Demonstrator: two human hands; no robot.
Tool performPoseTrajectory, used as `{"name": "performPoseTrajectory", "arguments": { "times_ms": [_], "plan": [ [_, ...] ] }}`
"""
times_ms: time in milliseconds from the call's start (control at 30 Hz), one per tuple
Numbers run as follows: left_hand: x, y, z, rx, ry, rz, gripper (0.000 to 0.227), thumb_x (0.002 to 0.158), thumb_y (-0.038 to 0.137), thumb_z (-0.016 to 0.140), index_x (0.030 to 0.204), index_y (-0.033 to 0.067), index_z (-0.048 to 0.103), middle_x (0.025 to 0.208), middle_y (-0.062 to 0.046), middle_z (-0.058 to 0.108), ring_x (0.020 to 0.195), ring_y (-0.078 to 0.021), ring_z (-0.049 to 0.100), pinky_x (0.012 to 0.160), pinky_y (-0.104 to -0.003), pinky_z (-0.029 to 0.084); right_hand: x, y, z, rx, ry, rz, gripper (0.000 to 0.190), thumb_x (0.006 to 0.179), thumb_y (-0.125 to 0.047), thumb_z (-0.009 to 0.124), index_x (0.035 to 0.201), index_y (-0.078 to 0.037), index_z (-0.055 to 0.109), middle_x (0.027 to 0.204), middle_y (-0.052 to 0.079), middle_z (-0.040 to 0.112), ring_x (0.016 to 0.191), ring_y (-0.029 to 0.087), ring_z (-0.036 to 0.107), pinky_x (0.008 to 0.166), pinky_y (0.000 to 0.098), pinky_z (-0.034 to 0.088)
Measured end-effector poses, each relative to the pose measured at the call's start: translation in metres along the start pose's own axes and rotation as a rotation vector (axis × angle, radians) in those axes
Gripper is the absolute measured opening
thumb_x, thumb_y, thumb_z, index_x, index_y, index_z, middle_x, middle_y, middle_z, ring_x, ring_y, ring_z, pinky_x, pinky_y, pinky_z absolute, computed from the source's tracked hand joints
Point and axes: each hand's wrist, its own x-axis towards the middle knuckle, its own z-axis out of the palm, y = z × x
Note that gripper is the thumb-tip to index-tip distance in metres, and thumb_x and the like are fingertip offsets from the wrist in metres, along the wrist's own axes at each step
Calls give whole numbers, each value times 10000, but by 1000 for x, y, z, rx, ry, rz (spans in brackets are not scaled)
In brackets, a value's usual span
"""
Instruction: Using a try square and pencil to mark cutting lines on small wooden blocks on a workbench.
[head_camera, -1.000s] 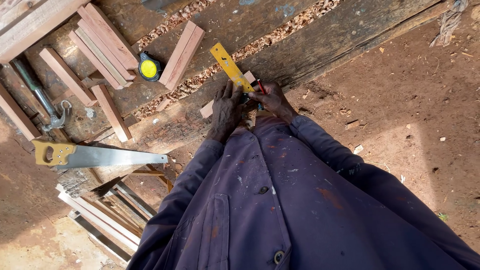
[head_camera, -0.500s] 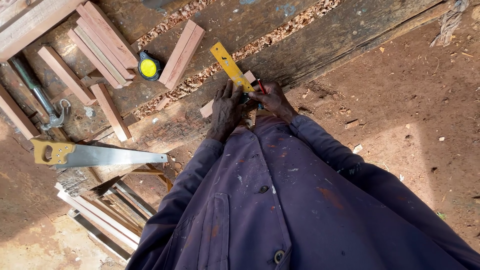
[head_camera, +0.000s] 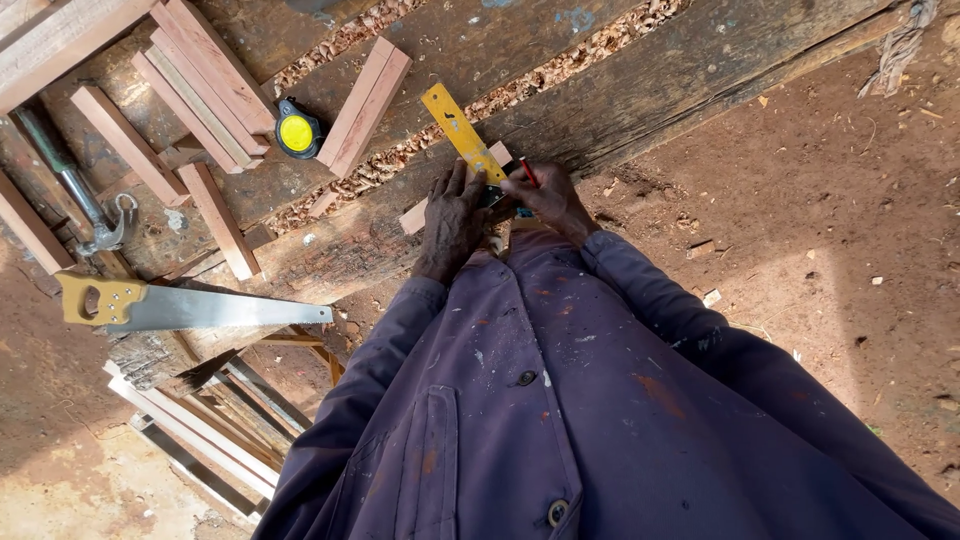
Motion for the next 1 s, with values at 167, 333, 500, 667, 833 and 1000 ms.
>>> {"name": "performPoseTrajectory", "arguments": {
  "times_ms": [167,333,500,667,833,1000],
  "plan": [
    [-1,2,1,15,22,3,712,763,289,888,1413,130,645,1458,-296,543,1336,-475,528,1121,-597,404,-12,-43,-21,-160,182,-52,432,1089,-425,587,991,-56,788,808,103,768,743,164,734,694,304,599],
    [2,5,-1,8,19,-3,702,754,262,893,1397,107,657,1439,-307,554,1323,-476,534,1112,-577,402,2,-66,-34,-458,147,-132,622,1129,-559,399,992,-120,818,687,112,702,792,294,738,801,437,579],
    [3,-2,11,16,5,-36,695,738,309,889,1378,153,668,1437,-252,567,1332,-437,536,1113,-547,407,34,-91,-18,-565,-138,-422,383,1119,-327,615,882,-52,737,599,132,674,628,352,709,648,432,580],
    [5,0,15,85,-36,-39,717,761,295,855,1417,143,608,1479,-253,517,1367,-453,485,1114,-587,397,85,-61,-8,-636,-200,-406,433,1123,-337,630,746,-129,581,572,53,488,513,241,485,541,366,424],
    [2,-2,17,114,-117,-60,749,818,304,820,1483,135,521,1563,-272,413,1449,-481,380,1148,-660,348,103,-60,-3,-708,-92,-740,560,1166,-421,447,788,-112,721,654,10,695,496,118,649,436,263,486],
    [5,8,7,93,-61,-77,739,790,305,873,1457,144,598,1494,-257,509,1405,-458,458,1146,-606,373,34,-95,0,-221,-60,-284,185,1003,-142,724,1025,39,753,611,205,652,529,230,695,450,321,576]
  ]
}}
